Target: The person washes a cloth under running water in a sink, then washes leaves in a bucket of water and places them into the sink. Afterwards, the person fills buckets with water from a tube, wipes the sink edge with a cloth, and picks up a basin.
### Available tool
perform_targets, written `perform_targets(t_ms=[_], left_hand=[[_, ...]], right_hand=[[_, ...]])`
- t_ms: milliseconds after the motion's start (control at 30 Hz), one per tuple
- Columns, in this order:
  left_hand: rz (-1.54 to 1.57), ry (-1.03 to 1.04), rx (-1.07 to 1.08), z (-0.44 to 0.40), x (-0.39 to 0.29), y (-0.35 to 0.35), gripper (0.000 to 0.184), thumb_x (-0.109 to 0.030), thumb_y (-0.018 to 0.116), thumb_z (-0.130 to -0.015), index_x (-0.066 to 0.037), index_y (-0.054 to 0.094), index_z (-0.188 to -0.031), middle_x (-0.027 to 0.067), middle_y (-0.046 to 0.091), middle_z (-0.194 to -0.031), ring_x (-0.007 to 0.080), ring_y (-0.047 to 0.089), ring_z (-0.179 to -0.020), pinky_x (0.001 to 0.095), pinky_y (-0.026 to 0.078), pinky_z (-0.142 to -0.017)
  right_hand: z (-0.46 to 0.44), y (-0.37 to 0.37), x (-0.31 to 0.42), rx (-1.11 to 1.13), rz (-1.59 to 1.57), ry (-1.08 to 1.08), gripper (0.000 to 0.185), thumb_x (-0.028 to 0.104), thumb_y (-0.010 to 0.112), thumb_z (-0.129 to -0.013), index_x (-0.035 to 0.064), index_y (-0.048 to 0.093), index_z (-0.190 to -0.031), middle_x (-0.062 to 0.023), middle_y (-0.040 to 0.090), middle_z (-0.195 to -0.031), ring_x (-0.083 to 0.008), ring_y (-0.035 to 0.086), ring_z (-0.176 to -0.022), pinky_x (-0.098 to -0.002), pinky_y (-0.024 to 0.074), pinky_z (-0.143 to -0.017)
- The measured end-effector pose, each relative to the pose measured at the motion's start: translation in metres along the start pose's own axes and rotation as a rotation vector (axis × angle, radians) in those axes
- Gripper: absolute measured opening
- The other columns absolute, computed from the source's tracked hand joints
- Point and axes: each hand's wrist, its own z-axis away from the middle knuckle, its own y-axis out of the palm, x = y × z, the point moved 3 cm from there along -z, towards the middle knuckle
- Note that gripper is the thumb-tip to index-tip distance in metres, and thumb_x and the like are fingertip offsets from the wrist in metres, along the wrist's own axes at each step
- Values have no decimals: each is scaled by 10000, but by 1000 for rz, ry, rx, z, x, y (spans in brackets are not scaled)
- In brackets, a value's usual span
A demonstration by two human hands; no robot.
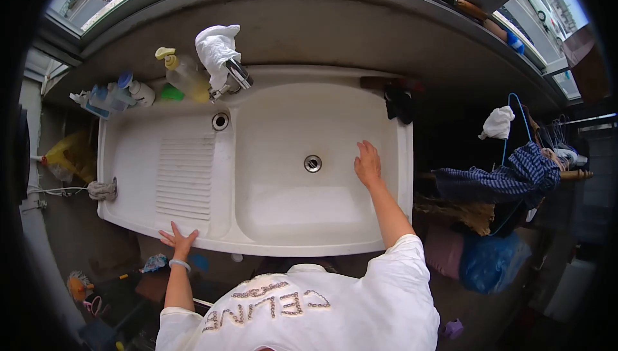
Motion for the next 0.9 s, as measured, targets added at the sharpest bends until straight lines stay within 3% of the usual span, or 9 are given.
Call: perform_targets(t_ms=[100, 233, 300, 367, 467, 567, 667, 767, 900], left_hand=[[-24, 8, 29, 0, -2, -3, 1189, -515, 804, -611, -160, 100, -1501, 263, -343, -1439, 510, -319, -1296, 618, -55, -1073], [-29, 14, 54, 4, -5, -6, 1167, -537, 794, -613, -189, 119, -1499, 268, -339, -1439, 519, -303, -1299, 627, -35, -1068], [-18, 22, 60, 5, -7, -7, 1167, -530, 799, -614, -173, 124, -1498, 266, -350, -1433, 517, -318, -1291, 632, -48, -1063], [-1, 34, 66, 4, -5, -6, 1178, -509, 811, -613, -140, 124, -1496, 260, -374, -1421, 511, -353, -1274, 634, -73, -1059], [23, 27, 77, 7, -10, -9, 1169, -505, 809, -619, -145, 126, -1496, 262, -370, -1422, 514, -352, -1274, 643, -73, -1054], [17, 45, 66, 3, -3, -5, 1165, -503, 808, -620, -151, 126, -1495, 273, -363, -1422, 521, -344, -1275, 643, -69, -1055], [28, 67, 46, 6, -6, -6, 1165, -501, 809, -616, -144, 130, -1492, 287, -355, -1420, 533, -337, -1272, 651, -67, -1050], [18, 70, 49, 5, -5, -7, 1163, -508, 804, -616, -135, 133, -1489, 308, -350, -1412, 550, -331, -1265, 657, -77, -1041], [-15, 69, 46, 9, -11, -11, 1164, -543, 782, -623, -126, 126, -1490, 327, -347, -1403, 565, -329, -1257, 656, -94, -1033]], right_hand=[[19, 86, -12, 160, 50, 340, 637, 127, 616, -803, 54, 362, -1382, -206, 239, -1481, -402, 253, -1349, -463, 317, -1069], [3, 133, 44, 241, 119, 786, 774, 268, 616, -835, 85, 207, -1467, -199, 22, -1545, -408, 58, -1414, -538, 219, -1099], [-13, 160, 82, 214, 77, 714, 770, 327, 582, -867, 96, 174, -1477, -180, -10, -1552, -401, 17, -1419, -581, 156, -1099], [-20, 185, 124, 268, 37, 221, 726, 339, 562, -883, 112, 204, -1472, -169, 26, -1554, -401, 36, -1418, -585, 142, -1098], [5, 193, 156, 454, 45, -324, 700, 344, 560, -884, 130, 233, -1464, -162, 76, -1549, -406, 68, -1414, -602, 146, -1088], [18, 168, 115, 291, 387, -107, 680, 346, 566, -877, 145, 266, -1453, -189, 128, -1531, -407, 122, -1404, -609, 179, -1077], [44, 155, 79, 304, 370, 212, 685, 347, 560, -882, 126, 251, -1453, -207, 123, -1522, -416, 156, -1390, -592, 249, -1061], [60, 138, 99, 467, 316, 57, 630, 291, 588, -868, 71, 338, -1402, -237, 236, -1476, -444, 231, -1351, -583, 294, -1037], [22, 143, 121, 222, -19, -28, 513, 189, 623, -827, -12, 467, -1272, -256, 382, -1380, -421, 343, -1288, -512, 315, -1049]])
